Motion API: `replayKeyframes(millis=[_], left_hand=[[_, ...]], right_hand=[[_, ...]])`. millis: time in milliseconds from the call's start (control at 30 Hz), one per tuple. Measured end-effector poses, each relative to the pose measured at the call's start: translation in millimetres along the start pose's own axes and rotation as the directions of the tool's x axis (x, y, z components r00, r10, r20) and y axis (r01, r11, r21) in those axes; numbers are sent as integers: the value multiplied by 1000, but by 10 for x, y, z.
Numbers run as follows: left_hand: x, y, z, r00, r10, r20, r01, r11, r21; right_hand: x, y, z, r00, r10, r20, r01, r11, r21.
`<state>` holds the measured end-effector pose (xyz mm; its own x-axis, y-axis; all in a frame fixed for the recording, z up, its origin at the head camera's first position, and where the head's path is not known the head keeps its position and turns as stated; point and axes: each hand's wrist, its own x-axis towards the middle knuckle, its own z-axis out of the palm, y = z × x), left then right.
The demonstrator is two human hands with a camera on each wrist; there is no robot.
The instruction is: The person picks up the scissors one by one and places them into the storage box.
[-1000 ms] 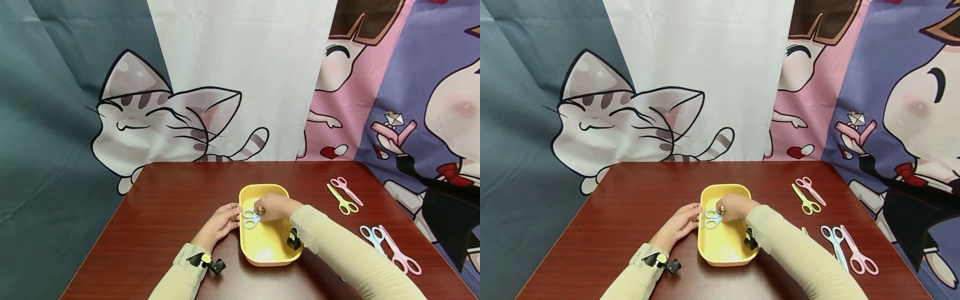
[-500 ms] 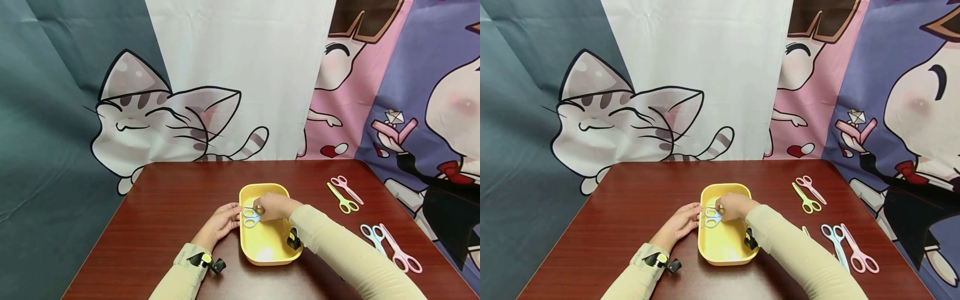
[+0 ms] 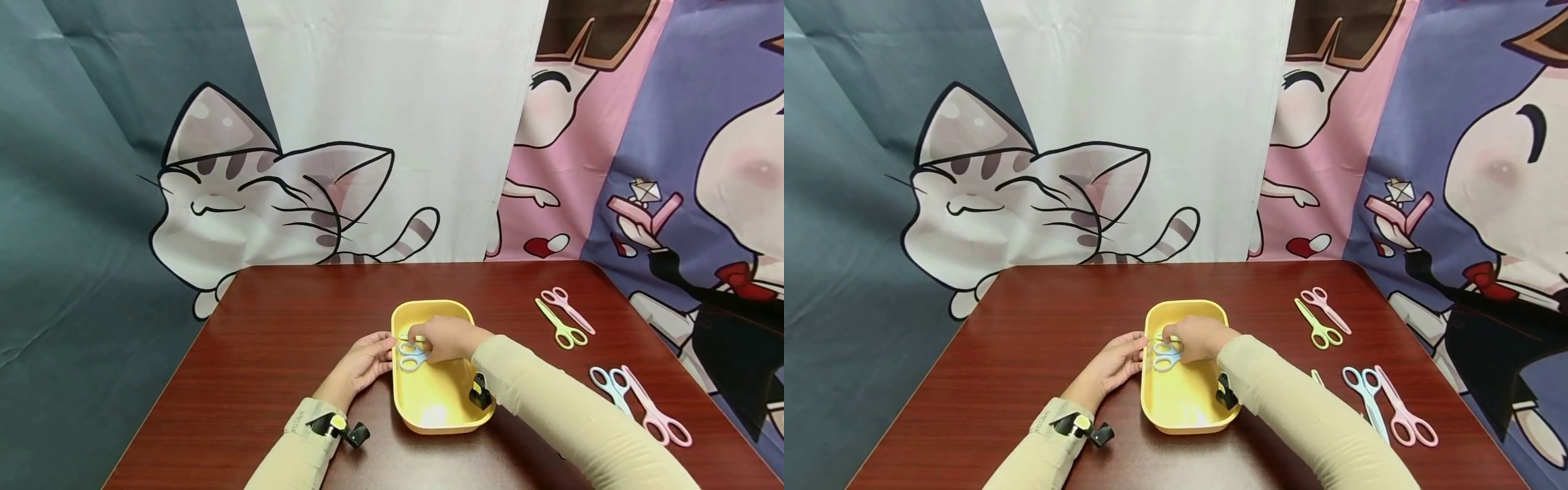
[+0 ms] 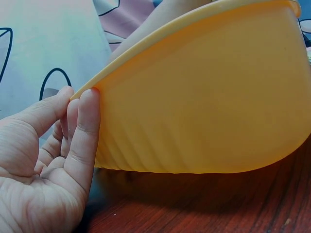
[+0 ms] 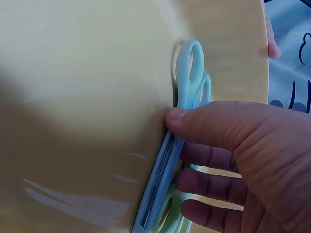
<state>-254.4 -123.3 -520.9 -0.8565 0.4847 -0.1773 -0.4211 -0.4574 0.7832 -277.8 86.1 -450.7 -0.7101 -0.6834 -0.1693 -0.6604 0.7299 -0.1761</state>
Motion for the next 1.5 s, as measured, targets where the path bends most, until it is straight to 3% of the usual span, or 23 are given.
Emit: replayKeyframes(millis=[433,633,733,867,967,1200,1367,1500], left_hand=[[9,-1,-3,1000,9,-6,-9,1000,16],[-12,21,-21,1000,-7,6,6,1000,15],[-16,34,-31,1000,-7,13,7,1000,5],[-16,36,-29,1000,3,5,-3,1000,-3],[-13,33,-31,1000,13,5,-13,1000,-2],[-26,23,-26,1000,23,15,-23,1000,6],[-23,9,-4,1000,29,-9,-29,1000,2],[-8,-10,10,1000,17,-25,-17,1000,8]], right_hand=[[-33,-14,-70,999,34,31,-34,999,-5],[-152,5,-362,996,91,-23,-90,996,5],[-265,174,-544,984,147,-98,-146,989,13],[-487,564,-714,943,246,-224,-243,969,42],[-682,901,-740,897,360,-255,-353,933,74],[-1127,1471,-539,792,587,-171,-559,808,184],[-1316,1640,-365,730,660,-180,-625,750,217],[-1414,1705,-233,696,706,-131,-676,706,213]])
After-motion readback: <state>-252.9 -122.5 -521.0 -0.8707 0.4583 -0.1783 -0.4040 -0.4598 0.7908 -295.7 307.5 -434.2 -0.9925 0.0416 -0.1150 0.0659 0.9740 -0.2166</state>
